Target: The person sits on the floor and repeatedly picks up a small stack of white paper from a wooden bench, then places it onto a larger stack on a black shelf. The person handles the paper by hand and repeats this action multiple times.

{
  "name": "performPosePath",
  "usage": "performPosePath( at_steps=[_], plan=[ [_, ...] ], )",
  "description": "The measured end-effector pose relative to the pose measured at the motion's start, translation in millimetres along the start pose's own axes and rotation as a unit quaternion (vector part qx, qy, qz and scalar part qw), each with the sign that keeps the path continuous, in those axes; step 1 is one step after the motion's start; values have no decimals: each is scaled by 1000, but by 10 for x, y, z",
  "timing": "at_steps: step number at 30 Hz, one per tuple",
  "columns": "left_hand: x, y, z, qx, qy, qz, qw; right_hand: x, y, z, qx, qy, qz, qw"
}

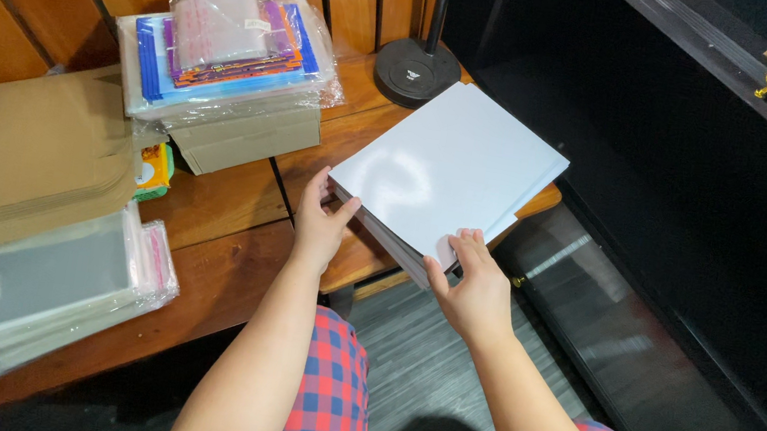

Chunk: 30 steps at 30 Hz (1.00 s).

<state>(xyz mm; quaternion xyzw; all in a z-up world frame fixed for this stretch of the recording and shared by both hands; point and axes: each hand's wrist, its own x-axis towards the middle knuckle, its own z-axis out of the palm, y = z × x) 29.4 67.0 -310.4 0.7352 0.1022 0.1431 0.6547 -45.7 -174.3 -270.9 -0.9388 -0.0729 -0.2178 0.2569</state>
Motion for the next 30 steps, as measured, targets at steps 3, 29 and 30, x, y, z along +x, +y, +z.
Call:
performPosePath(
  at_steps=[3,29,30],
  plan=[
    [-4,-15,-13,-9,-20,2,1000,-19,35,80,-38,33,-37,998],
    [38,513,55,-177,-12,-125,976,102,-232,-81,553,28,376,743],
    [130,465,73,-173,-1,-143,974,108,-236,-76,547,21,381,745]
  ],
)
